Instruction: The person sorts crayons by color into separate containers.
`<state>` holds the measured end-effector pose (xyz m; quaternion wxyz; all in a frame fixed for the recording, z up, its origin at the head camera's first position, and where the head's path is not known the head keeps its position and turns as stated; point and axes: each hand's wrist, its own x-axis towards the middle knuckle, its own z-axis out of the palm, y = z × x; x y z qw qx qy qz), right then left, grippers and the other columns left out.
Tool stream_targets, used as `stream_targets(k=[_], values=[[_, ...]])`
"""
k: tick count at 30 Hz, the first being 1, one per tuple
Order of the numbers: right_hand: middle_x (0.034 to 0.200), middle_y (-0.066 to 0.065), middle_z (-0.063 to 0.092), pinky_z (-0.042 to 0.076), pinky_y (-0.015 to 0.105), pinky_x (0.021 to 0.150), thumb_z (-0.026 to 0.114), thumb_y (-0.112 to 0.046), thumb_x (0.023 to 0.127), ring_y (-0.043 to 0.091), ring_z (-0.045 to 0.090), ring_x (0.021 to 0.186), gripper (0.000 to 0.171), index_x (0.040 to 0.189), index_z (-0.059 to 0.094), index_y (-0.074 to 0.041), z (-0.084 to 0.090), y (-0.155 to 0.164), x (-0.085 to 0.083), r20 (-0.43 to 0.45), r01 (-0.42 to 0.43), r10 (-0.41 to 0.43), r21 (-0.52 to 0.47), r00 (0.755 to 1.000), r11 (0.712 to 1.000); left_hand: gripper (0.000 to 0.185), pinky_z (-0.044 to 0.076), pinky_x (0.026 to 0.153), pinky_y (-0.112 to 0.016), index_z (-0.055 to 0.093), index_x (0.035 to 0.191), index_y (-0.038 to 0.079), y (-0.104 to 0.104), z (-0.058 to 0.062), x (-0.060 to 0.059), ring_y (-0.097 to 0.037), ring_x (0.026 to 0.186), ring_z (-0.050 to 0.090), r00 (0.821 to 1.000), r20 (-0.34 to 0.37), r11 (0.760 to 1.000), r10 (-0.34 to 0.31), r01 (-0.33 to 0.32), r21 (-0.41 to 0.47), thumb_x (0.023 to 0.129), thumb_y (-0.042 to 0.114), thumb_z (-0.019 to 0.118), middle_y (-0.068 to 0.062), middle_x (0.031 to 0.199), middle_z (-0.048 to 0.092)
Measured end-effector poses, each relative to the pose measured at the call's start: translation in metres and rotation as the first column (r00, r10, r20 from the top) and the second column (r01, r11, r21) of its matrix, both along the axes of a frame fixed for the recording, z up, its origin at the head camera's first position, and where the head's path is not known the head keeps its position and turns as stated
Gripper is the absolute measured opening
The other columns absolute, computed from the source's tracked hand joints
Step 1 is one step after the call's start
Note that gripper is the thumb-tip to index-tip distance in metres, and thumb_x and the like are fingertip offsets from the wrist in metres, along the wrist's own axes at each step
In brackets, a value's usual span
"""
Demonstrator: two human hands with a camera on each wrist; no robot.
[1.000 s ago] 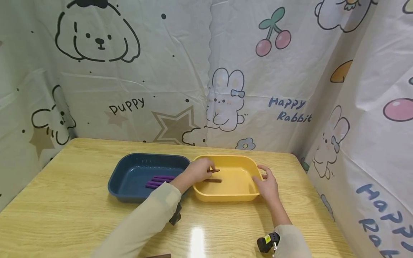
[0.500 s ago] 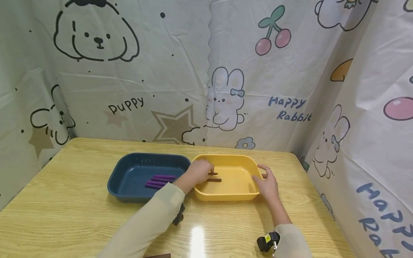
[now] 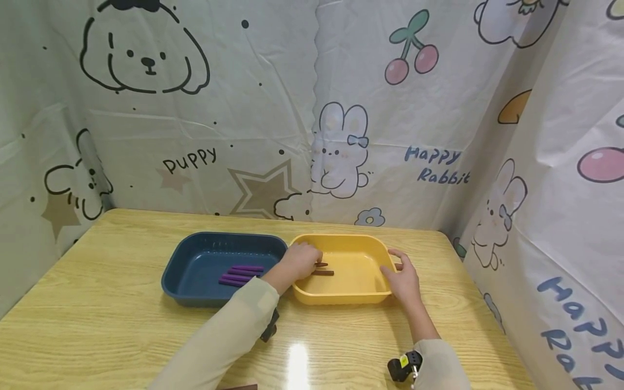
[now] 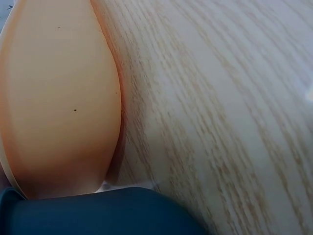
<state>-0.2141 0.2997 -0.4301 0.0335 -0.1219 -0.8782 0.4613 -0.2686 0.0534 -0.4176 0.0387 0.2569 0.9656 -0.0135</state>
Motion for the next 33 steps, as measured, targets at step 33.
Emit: stream_targets(k=[33], values=[[0.124,0.031,0.049,0.056,0.032,0.071,0.058,-0.017,0.092,0.033,0.061,0.097,0.055,0.141,0.036,-0.010,-0.001,-0.001,0.000,0.002,0.007,-0.008,0.013,1.000,1.000,0.030,0.049,0.087,-0.028,0.063,0.118,0.019,-0.020,0.025,0.005,-0.011,0.097,0.060,0.991,0.055,0.962,-0.124,0.107,0.250,0.090,0.032,0.060,0.003,0.108,0.066]])
